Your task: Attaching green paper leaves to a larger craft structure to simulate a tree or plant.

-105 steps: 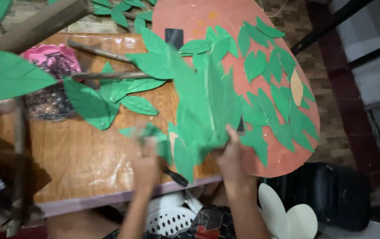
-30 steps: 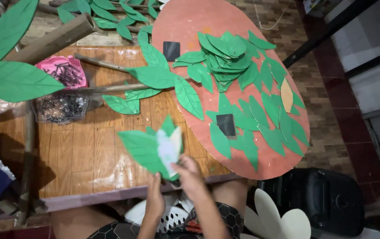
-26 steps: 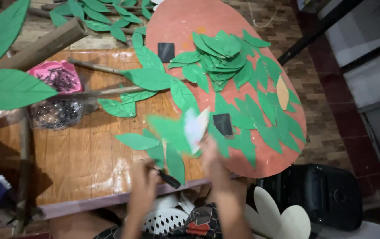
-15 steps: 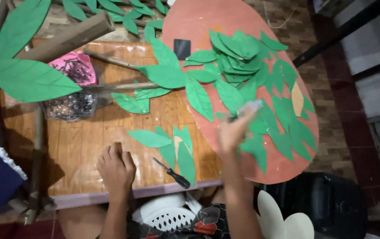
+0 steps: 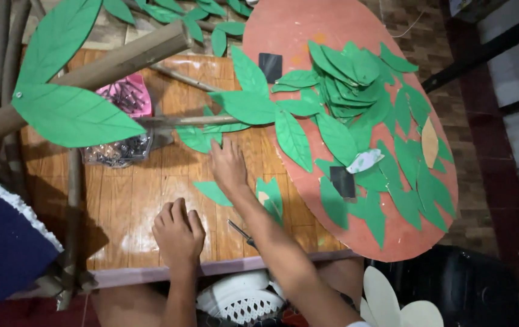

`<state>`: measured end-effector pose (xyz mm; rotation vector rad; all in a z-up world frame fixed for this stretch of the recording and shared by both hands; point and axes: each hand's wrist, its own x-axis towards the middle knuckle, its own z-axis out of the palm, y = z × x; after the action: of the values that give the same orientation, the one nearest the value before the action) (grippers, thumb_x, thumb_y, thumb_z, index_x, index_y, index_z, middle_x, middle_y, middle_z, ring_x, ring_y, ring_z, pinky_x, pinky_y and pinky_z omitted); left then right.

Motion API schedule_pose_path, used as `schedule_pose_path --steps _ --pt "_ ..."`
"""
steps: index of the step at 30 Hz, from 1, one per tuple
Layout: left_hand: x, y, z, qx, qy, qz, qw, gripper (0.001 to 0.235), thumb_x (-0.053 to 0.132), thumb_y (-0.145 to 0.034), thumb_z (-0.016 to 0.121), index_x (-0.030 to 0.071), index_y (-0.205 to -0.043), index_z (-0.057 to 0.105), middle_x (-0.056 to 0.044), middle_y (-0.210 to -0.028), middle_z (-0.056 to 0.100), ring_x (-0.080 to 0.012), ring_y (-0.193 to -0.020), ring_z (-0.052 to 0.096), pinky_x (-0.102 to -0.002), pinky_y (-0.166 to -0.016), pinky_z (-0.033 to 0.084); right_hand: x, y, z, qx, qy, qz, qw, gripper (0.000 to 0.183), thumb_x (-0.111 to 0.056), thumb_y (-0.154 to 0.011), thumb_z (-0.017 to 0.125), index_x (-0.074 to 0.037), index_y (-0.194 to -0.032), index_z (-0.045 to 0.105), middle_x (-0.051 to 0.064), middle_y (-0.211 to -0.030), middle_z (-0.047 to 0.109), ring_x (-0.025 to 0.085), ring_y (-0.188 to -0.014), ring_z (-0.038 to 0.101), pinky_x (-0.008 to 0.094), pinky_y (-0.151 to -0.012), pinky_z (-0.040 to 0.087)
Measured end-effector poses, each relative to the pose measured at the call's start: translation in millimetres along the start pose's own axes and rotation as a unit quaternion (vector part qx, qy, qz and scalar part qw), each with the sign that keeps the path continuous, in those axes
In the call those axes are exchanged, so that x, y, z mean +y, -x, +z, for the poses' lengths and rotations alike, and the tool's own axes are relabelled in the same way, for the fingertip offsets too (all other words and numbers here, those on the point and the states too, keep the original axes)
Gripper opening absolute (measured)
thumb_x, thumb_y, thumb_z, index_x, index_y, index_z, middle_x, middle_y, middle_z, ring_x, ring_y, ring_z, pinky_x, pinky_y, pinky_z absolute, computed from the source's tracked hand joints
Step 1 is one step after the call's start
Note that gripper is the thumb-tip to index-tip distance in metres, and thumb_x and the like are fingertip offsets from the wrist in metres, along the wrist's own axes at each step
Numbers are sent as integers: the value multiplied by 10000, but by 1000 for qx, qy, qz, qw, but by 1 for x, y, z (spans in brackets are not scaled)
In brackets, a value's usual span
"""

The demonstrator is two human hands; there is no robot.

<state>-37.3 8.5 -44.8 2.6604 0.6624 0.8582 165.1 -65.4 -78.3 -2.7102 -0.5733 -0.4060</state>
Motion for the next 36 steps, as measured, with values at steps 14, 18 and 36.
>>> schedule_pose_path --steps 14,18,36 --pt "3 1 -5 -15 6 -22 1000 389 347 -940 632 150 -1273 674 -94 -1155 638 -343 -1063 609 -457 -847 484 -6 -8 -65 -176 -312 362 861 717 -308 -697 849 -214 -1315 498 -31 -947 674 264 -1023 723 481 -964 569" --pt "8 -5 -14 -22 -4 -16 1000 392 345 -948 613 144 -1281 664 -95 -1157 629 -333 -1057 607 -453 -836 482 17 23 -61 -159 -509 397 747 480 -91 -622 864 -106 -1083 733 41 -831 751 184 -745 753 323 -618 622" --pt "-4 -1 4 1 66 28 997 370 257 -899 704 60 -1211 695 -184 -1117 638 -421 -992 620 -508 -821 478 248 102 -159 119 -303 306 895 825 -245 -731 1004 38 -1334 516 157 -1026 622 317 -991 666 455 -922 530"
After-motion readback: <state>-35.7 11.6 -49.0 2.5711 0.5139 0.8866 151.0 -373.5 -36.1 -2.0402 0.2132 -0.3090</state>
